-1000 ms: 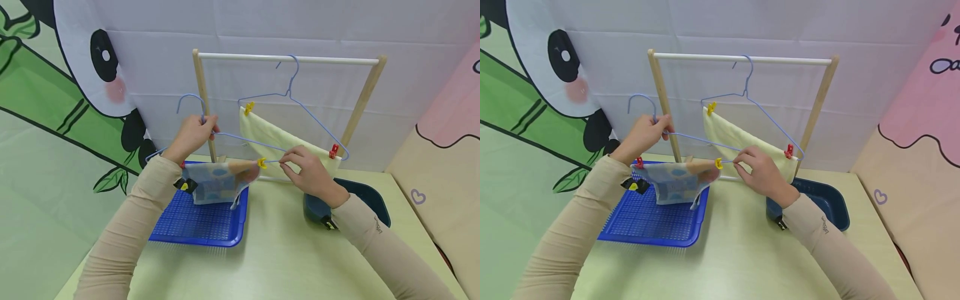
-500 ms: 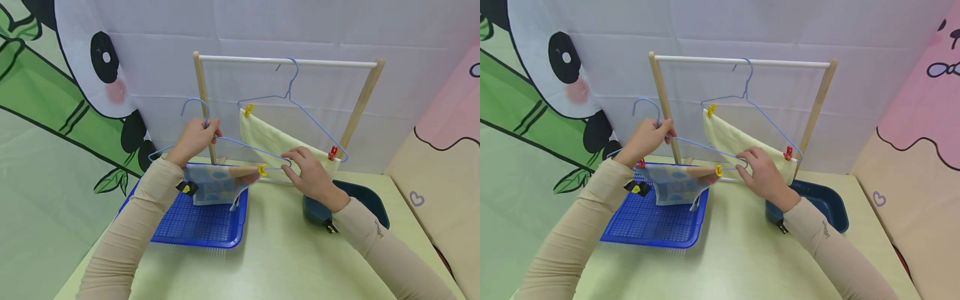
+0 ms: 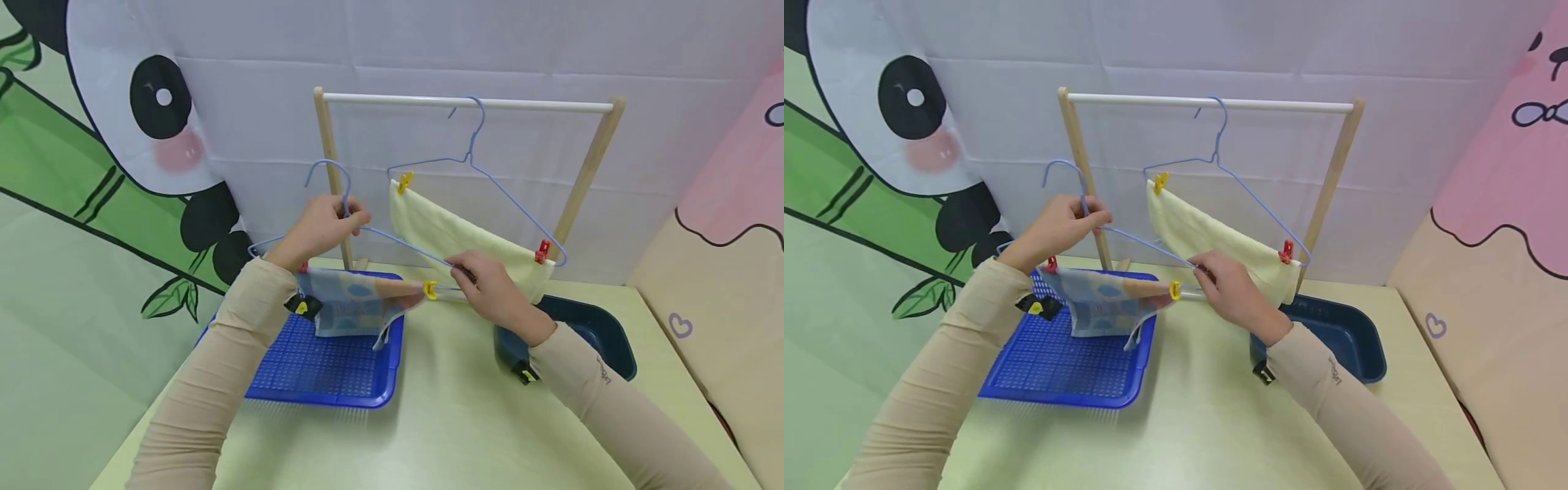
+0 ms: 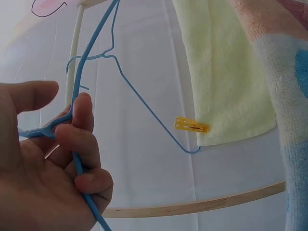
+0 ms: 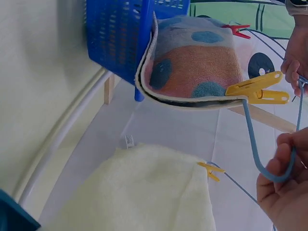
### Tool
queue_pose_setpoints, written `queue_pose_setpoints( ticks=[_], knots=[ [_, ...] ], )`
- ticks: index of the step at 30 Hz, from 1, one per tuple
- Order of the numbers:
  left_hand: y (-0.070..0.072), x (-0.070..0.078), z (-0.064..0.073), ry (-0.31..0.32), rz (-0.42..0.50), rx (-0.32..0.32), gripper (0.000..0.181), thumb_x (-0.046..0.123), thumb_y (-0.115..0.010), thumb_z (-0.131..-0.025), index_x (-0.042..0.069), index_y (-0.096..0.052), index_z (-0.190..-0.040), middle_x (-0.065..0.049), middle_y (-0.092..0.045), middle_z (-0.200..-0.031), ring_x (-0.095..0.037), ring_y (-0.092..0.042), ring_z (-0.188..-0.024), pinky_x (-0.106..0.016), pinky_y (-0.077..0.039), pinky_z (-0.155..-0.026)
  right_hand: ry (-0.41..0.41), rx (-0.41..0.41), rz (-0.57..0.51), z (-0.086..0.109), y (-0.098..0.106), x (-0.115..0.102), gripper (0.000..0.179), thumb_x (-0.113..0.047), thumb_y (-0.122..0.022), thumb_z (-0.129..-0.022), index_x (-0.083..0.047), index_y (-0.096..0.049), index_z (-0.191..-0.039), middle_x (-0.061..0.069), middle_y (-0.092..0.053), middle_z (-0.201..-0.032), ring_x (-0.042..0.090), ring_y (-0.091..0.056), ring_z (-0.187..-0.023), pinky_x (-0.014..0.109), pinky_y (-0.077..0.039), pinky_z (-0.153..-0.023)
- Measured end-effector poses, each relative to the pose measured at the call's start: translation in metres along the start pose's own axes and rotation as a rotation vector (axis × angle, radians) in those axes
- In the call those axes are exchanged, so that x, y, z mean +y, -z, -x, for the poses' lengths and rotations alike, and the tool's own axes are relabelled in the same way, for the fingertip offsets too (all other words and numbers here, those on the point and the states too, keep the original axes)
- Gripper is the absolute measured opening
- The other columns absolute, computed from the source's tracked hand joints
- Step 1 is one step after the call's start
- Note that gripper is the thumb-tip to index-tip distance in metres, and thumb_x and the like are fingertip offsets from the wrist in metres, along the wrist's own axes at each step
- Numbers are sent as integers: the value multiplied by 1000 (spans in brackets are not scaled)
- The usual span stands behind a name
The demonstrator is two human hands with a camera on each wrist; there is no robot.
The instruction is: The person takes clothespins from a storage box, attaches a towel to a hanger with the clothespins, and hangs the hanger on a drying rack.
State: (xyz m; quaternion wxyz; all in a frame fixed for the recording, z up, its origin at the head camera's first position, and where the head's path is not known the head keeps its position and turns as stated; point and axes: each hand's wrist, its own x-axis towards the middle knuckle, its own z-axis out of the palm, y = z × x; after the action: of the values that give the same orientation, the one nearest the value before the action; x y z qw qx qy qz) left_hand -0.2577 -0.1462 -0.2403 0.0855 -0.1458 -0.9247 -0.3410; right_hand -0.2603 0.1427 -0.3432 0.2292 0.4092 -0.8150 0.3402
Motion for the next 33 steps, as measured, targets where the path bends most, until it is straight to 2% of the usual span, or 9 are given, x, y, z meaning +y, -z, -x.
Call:
queue_pose_setpoints(
  ticks=[5, 10, 14, 16, 20, 24, 28, 33],
  knots=[
    [4, 5, 1, -62, 7, -63, 24, 20, -57, -90, 10, -64, -111, -9, -61, -90, -23, -50, -75, -33, -38, -64, -104, 3, -63, 0, 1, -4, 18, -2, -49, -97, 1, -63, -107, 3, -54, -78, 11, -39, -55, 28, -37, -54],
    [3, 5, -1, -69, 33, -50, 29, 6, -51, -87, 9, -60, -114, -11, -58, -92, -23, -48, -77, -33, -37, -65, -172, 11, -89, 0, 6, -11, 16, -4, -46, -99, 1, -61, -103, 6, -56, -81, 15, -39, -54, 30, -36, -54],
    [0, 1, -3, -74, 37, 3, 21, 6, -48, -91, 7, -63, -106, -11, -59, -91, -23, -49, -78, -34, -39, -66, -201, 23, -83, 1, 9, -12, 17, -3, -45, -99, 2, -60, -103, 8, -57, -84, 16, -41, -57, 31, -38, -58],
    [-2, -2, -3, -100, 32, 33, 19, 7, -49, -93, 4, -65, -103, -11, -63, -94, -23, -52, -80, -34, -41, -69, -216, 32, -76, 2, 10, -12, 17, -3, -45, -99, 3, -60, -103, 9, -58, -85, 16, -41, -56, 32, -38, -58],
    [-8, -10, -5, -234, -37, 121, 17, 9, -54, -95, 1, -67, -101, -11, -65, -98, -22, -57, -81, -34, -46, -71, -255, 48, -63, 5, 16, -13, 17, -4, -44, -99, 3, -59, -104, 10, -58, -84, 16, -40, -54, 32, -37, -56],
    [-15, -18, -7, -388, -155, 220, 16, 7, -56, -95, -1, -68, -101, -13, -64, -97, -23, -58, -81, -35, -47, -71, -277, 49, -44, 10, 22, -12, 17, -5, -44, -100, 2, -58, -105, 11, -59, -87, 17, -43, -58, 32, -37, -57],
    [-17, -21, -9, -456, -232, 272, 17, 1, -53, -95, -3, -67, -104, -15, -64, -96, -27, -60, -84, -38, -48, -75, -297, 46, -41, 14, 29, -14, 17, -6, -44, -100, 2, -57, -105, 11, -58, -88, 18, -43, -59, 32, -38, -57],
    [-17, -21, -9, -498, -291, 314, 18, 0, -54, -94, -4, -67, -105, -18, -65, -96, -32, -61, -88, -41, -49, -78, -322, 50, -33, 17, 38, -18, 18, -6, -43, -100, 3, -58, -106, 12, -58, -89, 19, -43, -61, 32, -37, -59]
  ],
)
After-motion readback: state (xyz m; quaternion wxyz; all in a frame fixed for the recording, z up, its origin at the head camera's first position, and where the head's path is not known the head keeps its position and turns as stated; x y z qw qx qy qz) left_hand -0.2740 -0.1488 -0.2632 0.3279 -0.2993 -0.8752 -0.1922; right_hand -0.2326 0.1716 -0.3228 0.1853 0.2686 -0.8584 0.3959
